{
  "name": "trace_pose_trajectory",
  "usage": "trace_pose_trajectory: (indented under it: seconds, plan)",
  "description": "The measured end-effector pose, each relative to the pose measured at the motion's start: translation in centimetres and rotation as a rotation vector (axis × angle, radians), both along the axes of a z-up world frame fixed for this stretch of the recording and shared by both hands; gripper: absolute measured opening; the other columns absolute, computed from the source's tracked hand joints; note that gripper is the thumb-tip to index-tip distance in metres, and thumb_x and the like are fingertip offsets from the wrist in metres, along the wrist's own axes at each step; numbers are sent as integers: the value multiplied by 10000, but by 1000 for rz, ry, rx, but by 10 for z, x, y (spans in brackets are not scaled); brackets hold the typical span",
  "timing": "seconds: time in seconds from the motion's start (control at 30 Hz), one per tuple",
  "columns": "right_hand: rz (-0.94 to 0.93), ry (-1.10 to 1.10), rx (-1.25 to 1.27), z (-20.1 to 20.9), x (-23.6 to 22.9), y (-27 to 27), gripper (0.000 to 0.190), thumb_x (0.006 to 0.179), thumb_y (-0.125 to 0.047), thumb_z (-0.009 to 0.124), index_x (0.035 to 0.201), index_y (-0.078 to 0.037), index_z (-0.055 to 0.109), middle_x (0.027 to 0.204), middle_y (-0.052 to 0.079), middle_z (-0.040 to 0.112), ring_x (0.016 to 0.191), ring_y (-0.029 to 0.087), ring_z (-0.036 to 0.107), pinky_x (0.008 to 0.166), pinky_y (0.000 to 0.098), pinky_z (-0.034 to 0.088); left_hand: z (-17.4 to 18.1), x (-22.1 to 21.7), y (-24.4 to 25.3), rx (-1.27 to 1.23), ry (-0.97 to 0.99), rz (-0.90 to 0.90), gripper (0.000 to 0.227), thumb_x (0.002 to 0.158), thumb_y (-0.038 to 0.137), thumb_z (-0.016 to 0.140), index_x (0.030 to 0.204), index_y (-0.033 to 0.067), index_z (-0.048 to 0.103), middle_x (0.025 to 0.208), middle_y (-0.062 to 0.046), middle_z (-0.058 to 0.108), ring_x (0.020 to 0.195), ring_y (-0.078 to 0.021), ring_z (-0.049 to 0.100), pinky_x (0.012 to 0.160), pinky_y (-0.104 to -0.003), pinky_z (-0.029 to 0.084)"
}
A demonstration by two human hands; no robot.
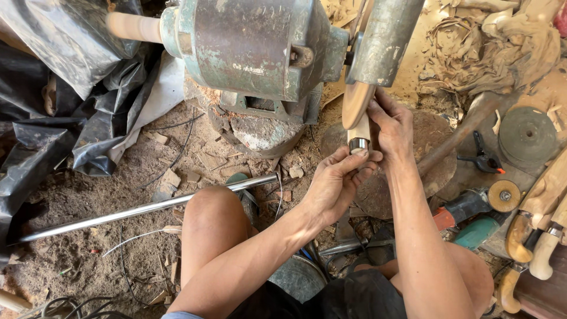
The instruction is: The person sits on the floor and uses a bench grinder to smooth and shape a curved wooden piece. They repeatedly press different surfaces of the wood against the spinning wheel, rotating the piece to work on multiple sides.
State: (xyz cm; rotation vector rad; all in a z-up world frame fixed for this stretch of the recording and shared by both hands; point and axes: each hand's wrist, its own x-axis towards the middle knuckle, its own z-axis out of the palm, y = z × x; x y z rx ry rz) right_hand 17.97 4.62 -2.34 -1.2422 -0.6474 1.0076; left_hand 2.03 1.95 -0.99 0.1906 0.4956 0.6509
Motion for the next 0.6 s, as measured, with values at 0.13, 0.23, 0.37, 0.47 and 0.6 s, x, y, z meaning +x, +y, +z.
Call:
trace_pose_trajectory:
  seconds: [0.13,0.23,0.37,0.47,0.6]
  plan:
    - [-20,51,2,-9,7,6,354,1036,-97,606,1357,50,630,1175,115,725,925,136,719,756,243,604,-1,5,7,11,-1,11,96,1009,10,626,1096,-17,657,1039,-143,748,922,-157,711,878,-263,589]
    - [-34,19,-13,-14,11,13,291,1051,-125,617,1267,64,669,1050,116,730,823,129,714,676,246,600,-2,8,12,16,-19,21,88,1006,-21,610,1085,-17,647,1038,-141,745,947,-166,715,902,-270,593]
    - [-67,-51,-71,-19,16,16,258,1036,-154,636,1165,61,700,921,121,730,675,127,678,549,249,566,-3,10,15,23,-15,17,97,1004,-43,593,1084,-19,642,1041,-139,743,964,-173,714,919,-276,595]
    - [-72,-45,-56,-20,17,17,244,1034,-145,646,1151,60,706,919,114,735,671,119,677,543,242,563,-3,12,17,22,-17,24,113,998,-57,589,1092,-21,640,1039,-138,740,966,-176,712,920,-277,591]
    - [-77,-42,-21,-18,16,21,220,1037,-128,647,1147,53,706,918,96,738,686,118,676,556,248,566,-6,13,19,30,-27,23,111,1014,-58,567,1109,-35,621,1044,-131,743,966,-170,707,932,-288,580]
